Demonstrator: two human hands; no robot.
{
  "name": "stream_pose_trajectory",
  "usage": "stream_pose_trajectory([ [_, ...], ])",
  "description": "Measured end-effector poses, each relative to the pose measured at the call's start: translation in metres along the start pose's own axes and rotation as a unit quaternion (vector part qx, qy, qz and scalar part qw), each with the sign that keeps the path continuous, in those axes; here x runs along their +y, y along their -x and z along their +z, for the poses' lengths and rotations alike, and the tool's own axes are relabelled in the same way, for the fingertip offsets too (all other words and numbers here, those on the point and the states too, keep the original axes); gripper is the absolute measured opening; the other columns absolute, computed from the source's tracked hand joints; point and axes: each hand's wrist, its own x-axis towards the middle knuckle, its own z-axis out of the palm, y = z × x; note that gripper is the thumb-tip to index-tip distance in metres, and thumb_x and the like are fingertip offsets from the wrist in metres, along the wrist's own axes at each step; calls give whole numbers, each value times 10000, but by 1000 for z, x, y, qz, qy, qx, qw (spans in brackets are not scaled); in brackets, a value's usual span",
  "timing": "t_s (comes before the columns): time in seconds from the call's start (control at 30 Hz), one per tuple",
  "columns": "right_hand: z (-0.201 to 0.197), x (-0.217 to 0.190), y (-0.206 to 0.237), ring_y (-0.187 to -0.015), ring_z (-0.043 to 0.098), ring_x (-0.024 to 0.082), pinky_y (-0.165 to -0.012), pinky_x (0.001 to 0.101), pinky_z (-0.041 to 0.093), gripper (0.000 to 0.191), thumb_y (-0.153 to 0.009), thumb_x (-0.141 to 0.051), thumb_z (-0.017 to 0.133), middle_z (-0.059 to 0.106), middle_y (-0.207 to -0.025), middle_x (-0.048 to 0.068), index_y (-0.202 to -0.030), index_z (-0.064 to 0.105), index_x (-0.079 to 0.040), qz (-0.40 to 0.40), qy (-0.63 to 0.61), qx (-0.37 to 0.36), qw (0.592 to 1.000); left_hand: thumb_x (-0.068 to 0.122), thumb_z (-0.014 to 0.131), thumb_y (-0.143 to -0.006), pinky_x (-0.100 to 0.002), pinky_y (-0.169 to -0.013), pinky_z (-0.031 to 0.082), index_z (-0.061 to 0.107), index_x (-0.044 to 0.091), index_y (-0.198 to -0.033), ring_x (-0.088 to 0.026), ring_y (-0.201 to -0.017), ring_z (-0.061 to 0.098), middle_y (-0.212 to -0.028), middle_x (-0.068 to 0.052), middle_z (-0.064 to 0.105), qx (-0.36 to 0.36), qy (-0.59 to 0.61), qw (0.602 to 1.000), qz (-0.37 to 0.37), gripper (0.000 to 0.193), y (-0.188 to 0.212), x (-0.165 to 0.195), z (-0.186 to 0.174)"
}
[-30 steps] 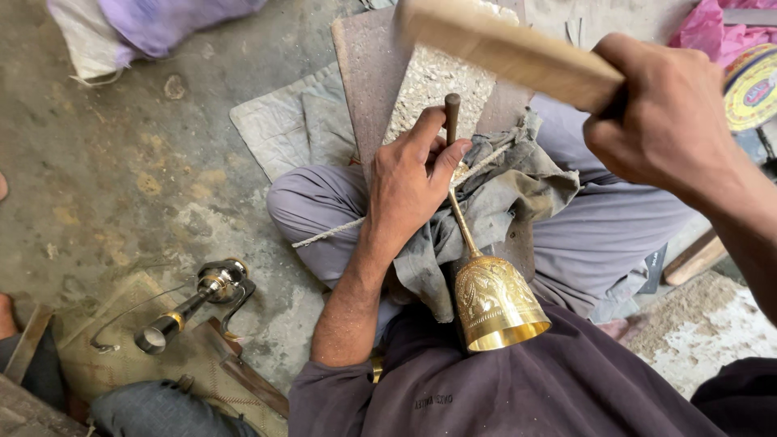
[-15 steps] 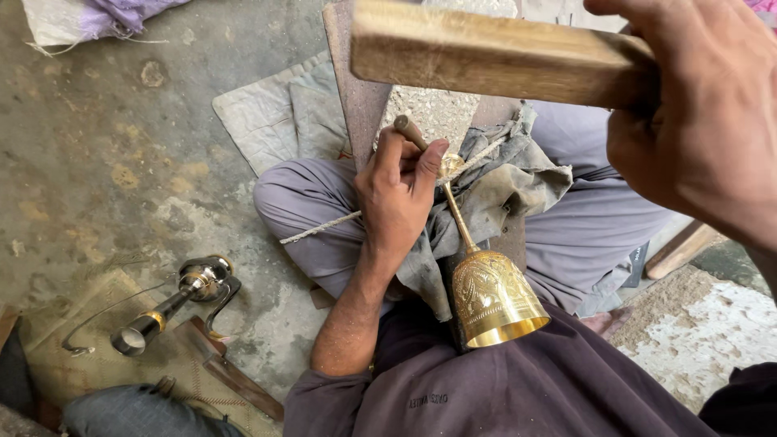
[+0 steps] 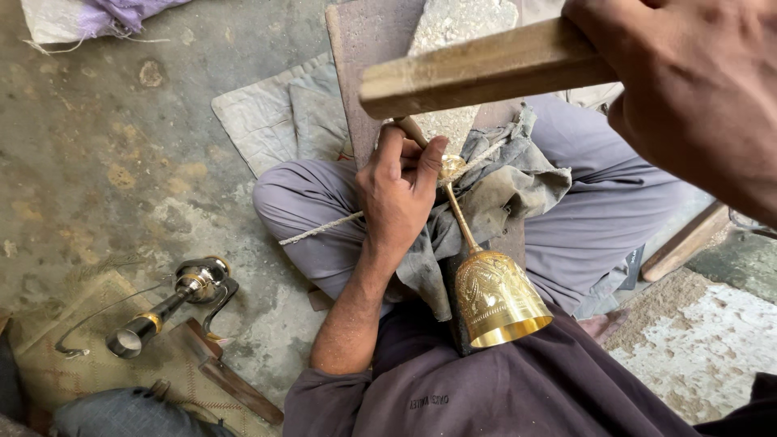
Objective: The person sits on the floor and uses a wooden mallet to repeatedly strike a brass bell held against a cloth-covered anvil. The person adjusts the bell's position occasionally while continuing to hammer the handle area.
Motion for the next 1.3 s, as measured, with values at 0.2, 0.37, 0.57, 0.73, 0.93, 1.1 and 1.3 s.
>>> stream_pose_trajectory([
  [0.2,-4,-6,0,-611,653,183,-556,328,545,266,-947,-22,689,713,-845,106,-1206,704,-77,0,122,-33,992,330,695,-1023,-278,-593,637,563,54,-990,-156,-712,778,-799,-60,738,-15,2,1000,3,308,-2,-1,0],
  [0.37,-8,-5,6,-700,647,237,-630,379,536,325,-866,37,735,707,-910,165,-1184,692,-9,7,59,1,998,317,687,-1035,-302,-597,610,542,51,-1015,-180,-735,772,-831,-74,742,-19,17,1000,15,303,-3,2,-1],
  [0.57,-19,-17,14,-811,652,219,-750,357,533,387,-792,-57,778,697,-937,120,-1169,691,-42,18,153,-18,988,319,679,-1042,-326,-613,611,549,58,-1026,-190,-738,776,-830,-76,747,-19,24,999,23,292,-4,-1,-1],
  [0.73,-12,-12,23,-749,645,204,-715,342,531,348,-840,-117,783,689,-872,91,-1168,679,-70,20,170,-20,985,302,672,-1037,-317,-587,634,573,38,-1027,-193,-693,774,-825,-95,746,-40,-9,999,28,282,-6,-13,2],
  [0.93,1,-37,90,-604,670,231,-561,384,544,742,-700,-503,823,710,-763,73,-1257,552,-95,188,-198,-235,933,197,641,-1050,-290,-681,687,525,-11,-1174,-173,-822,785,-917,-105,736,-4,151,989,-4,268,1,-23,-11],
  [1.1,41,-80,147,-620,708,333,-574,451,556,652,-662,-317,831,713,-767,160,-1183,557,-38,206,-270,-87,936,153,656,-1049,-280,-694,679,515,-2,-1164,-133,-843,740,-943,-89,693,24,257,964,-71,239,10,-25,-23],
  [1.3,87,-98,180,-914,691,157,-814,320,575,522,-768,-158,766,689,-1014,75,-1224,564,-3,308,-652,14,693,203,688,-1035,-280,-713,661,511,2,-1173,-128,-823,728,-928,-78,688,27,281,956,-84,301,13,-23,-22],
])
